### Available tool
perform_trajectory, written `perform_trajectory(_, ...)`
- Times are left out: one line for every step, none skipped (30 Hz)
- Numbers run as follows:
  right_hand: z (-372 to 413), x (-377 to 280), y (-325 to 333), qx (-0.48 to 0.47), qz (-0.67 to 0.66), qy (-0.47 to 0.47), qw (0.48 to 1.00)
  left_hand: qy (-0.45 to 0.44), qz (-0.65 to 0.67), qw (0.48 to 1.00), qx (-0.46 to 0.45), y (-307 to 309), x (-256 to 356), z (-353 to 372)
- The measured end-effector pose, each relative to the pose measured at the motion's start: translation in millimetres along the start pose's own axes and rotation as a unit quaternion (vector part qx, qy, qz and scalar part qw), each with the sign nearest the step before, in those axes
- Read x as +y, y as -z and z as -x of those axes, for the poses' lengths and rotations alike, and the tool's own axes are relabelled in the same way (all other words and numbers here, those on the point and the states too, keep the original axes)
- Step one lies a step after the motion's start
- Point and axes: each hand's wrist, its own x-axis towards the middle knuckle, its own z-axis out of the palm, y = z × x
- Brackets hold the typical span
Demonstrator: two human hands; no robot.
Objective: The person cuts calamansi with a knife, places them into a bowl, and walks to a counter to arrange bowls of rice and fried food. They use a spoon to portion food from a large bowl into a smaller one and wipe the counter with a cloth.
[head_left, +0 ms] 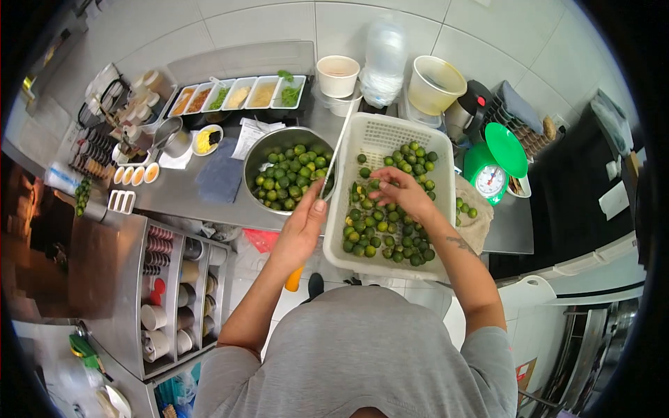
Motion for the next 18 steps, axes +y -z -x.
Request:
perform_trajectory(9.7,-19.1,-4.0,-0.001,-0.129,-0.024,0.991,-0.004,-0.011,1.000,-0.010,-2.7,-1.4,1.7)
perform_trajectory(17.8,-33.0,-7.7,-0.001,-0.257,-0.047,0.965,-0.006,-0.019,1.000,-0.022,-5.4,0.4,2.6)
perform_trajectory(22.8,-37.6,-10.5,0.002,-0.287,-0.026,0.958,-0.008,-0.027,0.999,-0.035,-8.1,2.1,3.5)
perform_trajectory(25.1,-39.0,-13.7,0.019,-0.291,-0.014,0.956,-0.011,-0.036,0.998,-0.047,-10.8,3.8,4.3)
perform_trajectory(26.7,-40.1,-17.2,0.037,-0.295,-0.003,0.955,-0.015,-0.061,0.996,-0.060,-12.2,2.2,4.2)
perform_trajectory(28.2,-40.9,-20.4,0.055,-0.299,0.008,0.953,-0.039,-0.089,0.993,-0.061,-14.5,-0.6,3.8)
perform_trajectory(29.8,-42.1,-23.7,0.062,-0.297,0.025,0.952,-0.063,-0.117,0.989,-0.060,-16.8,-3.5,3.4)
perform_trajectory(31.2,-43.3,-27.1,0.069,-0.296,0.042,0.952,-0.106,-0.148,0.982,-0.047,-20.4,-7.7,2.5)
perform_trajectory(32.1,-43.7,-28.7,0.076,-0.295,0.059,0.951,-0.149,-0.178,0.972,-0.033,-22.9,-3.4,2.3)
perform_trajectory(31.5,-41.0,-28.3,0.080,-0.293,0.057,0.951,-0.104,-0.175,0.978,-0.054,-23.7,2.0,4.5)
perform_trajectory(30.0,-36.2,-27.2,0.085,-0.291,0.056,0.951,-0.059,-0.171,0.981,-0.076,-23.9,9.2,8.2)
perform_trajectory(29.9,-35.4,-26.9,0.090,-0.289,0.055,0.952,-0.014,-0.166,0.981,-0.097,-24.7,16.0,10.2)
perform_trajectory(30.2,-35.3,-27.3,0.097,-0.288,0.060,0.951,-0.021,-0.187,0.977,-0.095,-26.6,15.3,10.5)
perform_trajectory(30.1,-36.0,-29.3,0.103,-0.287,0.066,0.950,-0.028,-0.209,0.973,-0.092,-28.4,13.4,11.2)
perform_trajectory(30.2,-36.7,-30.8,0.109,-0.286,0.072,0.949,-0.035,-0.230,0.969,-0.088,-29.9,12.9,11.7)
perform_trajectory(30.4,-36.6,-31.6,0.106,-0.280,0.072,0.951,-0.025,-0.239,0.967,-0.085,-31.2,14.0,12.3)
perform_trajectory(30.5,-36.3,-32.8,0.104,-0.274,0.072,0.953,-0.015,-0.247,0.965,-0.082,-32.2,16.8,13.5)
perform_trajectory(30.2,-36.9,-34.1,0.101,-0.268,0.073,0.955,-0.004,-0.256,0.963,-0.078,-32.8,18.9,14.4)
